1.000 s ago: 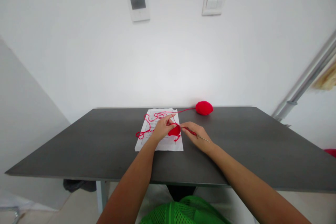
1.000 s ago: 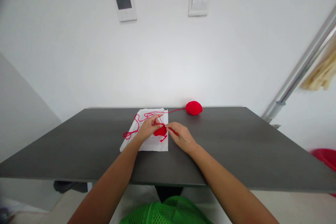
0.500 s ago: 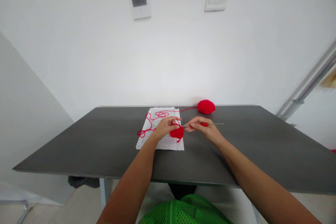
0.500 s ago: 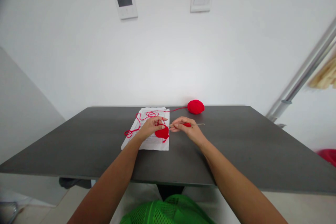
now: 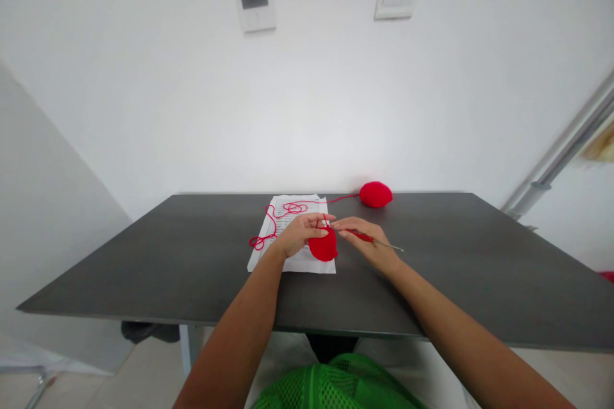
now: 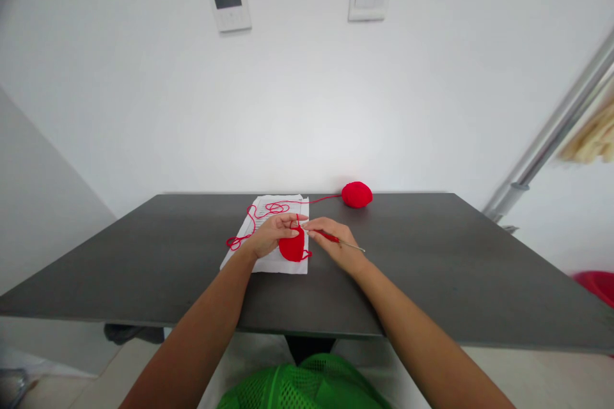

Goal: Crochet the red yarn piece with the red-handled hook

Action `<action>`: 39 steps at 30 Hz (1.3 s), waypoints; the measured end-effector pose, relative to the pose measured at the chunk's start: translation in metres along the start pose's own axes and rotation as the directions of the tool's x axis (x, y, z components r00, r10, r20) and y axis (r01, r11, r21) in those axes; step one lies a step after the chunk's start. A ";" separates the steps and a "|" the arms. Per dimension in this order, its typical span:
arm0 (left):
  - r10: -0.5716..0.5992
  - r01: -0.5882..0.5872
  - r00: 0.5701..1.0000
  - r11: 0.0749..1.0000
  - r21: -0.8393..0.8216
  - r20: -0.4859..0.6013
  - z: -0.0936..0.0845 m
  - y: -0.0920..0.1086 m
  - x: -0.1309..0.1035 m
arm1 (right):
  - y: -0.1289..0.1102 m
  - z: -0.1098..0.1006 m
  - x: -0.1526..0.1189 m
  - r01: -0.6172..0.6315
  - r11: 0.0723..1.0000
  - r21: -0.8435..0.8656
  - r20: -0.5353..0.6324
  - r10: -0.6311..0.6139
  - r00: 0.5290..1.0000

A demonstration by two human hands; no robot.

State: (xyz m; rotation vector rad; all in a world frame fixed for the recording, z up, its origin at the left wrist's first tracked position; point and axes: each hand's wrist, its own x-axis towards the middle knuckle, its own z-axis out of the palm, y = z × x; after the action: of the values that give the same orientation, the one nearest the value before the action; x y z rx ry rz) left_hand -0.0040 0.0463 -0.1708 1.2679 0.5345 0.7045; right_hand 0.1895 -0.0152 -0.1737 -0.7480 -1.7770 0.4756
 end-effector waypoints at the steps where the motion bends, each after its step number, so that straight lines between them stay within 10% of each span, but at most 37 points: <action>1: -0.001 0.001 1.000 1.000 0.005 0.003 0.000 0.000 0.000 | 0.000 0.000 0.000 0.027 0.999 -0.031 0.029 -0.026 0.999; 17: 0.106 -0.085 0.993 0.956 0.282 -0.060 0.004 -0.002 0.001 | 0.000 0.000 0.001 -0.199 0.980 -0.011 0.056 0.200 0.978; 26: 0.378 -0.132 0.880 0.776 0.617 -0.287 0.018 -0.013 0.009 | 0.011 0.015 -0.006 0.025 0.973 -0.228 0.044 -0.015 0.999; 29: 0.379 -0.189 0.854 0.864 0.467 -0.356 0.024 -0.018 0.014 | 0.013 0.024 -0.007 0.101 0.939 -0.328 0.027 -0.098 0.995; 34: 0.113 -0.144 0.964 0.983 -0.114 -0.240 0.021 -0.019 0.015 | 0.009 0.029 -0.007 0.156 0.912 -0.380 0.028 -0.157 0.987; 39: -0.035 0.026 0.999 0.979 -0.203 -0.041 0.010 -0.009 0.005 | 0.002 0.018 -0.009 -0.064 0.988 -0.143 -0.008 0.064 0.998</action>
State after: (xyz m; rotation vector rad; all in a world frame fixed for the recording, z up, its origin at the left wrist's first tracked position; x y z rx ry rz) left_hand 0.0078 0.0423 -0.1769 1.0541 0.5041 0.7433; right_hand 0.1742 -0.0194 -0.1867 -0.9082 -1.8019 0.3916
